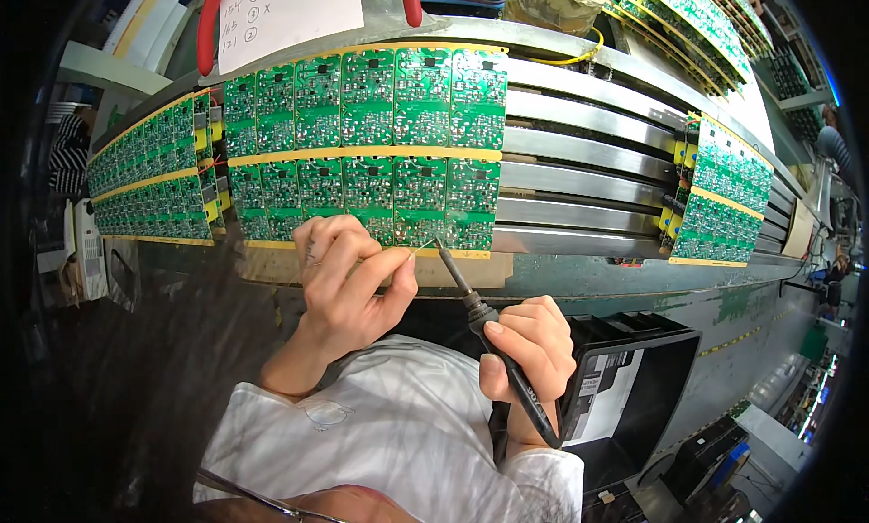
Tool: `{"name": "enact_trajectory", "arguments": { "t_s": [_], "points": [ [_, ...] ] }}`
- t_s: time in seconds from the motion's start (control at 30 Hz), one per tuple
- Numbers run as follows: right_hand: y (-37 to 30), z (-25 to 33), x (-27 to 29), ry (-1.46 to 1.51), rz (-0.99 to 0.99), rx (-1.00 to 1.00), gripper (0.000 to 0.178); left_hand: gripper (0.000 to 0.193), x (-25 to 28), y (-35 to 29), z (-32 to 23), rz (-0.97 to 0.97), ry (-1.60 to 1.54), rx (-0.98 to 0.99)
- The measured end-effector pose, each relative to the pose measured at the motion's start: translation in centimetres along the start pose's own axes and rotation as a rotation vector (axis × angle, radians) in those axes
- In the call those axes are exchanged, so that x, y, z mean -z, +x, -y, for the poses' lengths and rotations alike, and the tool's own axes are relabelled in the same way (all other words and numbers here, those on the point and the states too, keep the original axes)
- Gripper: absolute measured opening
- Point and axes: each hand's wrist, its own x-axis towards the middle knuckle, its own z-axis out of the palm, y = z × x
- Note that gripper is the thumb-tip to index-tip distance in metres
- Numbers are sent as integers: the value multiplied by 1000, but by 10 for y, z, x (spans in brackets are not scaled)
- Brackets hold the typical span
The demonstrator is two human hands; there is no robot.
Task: The person solders joints on circuit board panels using a soldering iron and solder wire, turning and moving the panels along the metal workstation track.
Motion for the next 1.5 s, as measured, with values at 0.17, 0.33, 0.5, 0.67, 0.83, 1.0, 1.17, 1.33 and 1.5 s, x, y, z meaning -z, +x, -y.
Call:
{"name": "enact_trajectory", "arguments": {
  "t_s": [0.17,0.33,0.5,0.67,0.83,1.0,1.17,1.33,1.5],
  "points": [
    [5,2,1,-48,29,10,22,19,5,3,0,-30,1,10],
    [-4,-12,9,11,-72,78,29,39,19,-2,5,-31,0,114],
    [5,-9,6,19,-166,-16,30,36,16,6,15,-23,96,25],
    [7,-17,8,73,-173,8,31,17,8,11,11,-32,60,43],
    [8,-19,6,79,-146,15,31,14,4,16,10,-45,58,32],
    [12,-23,2,93,-174,27,31,13,1,22,13,-72,42,26],
    [15,-27,4,82,-240,36,31,12,-2,24,10,-68,36,28],
    [17,-26,8,43,-268,35,31,13,-4,25,5,-63,49,8],
    [13,-31,16,13,-296,44,30,14,-13,26,0,-52,11,-36]
  ]
}}
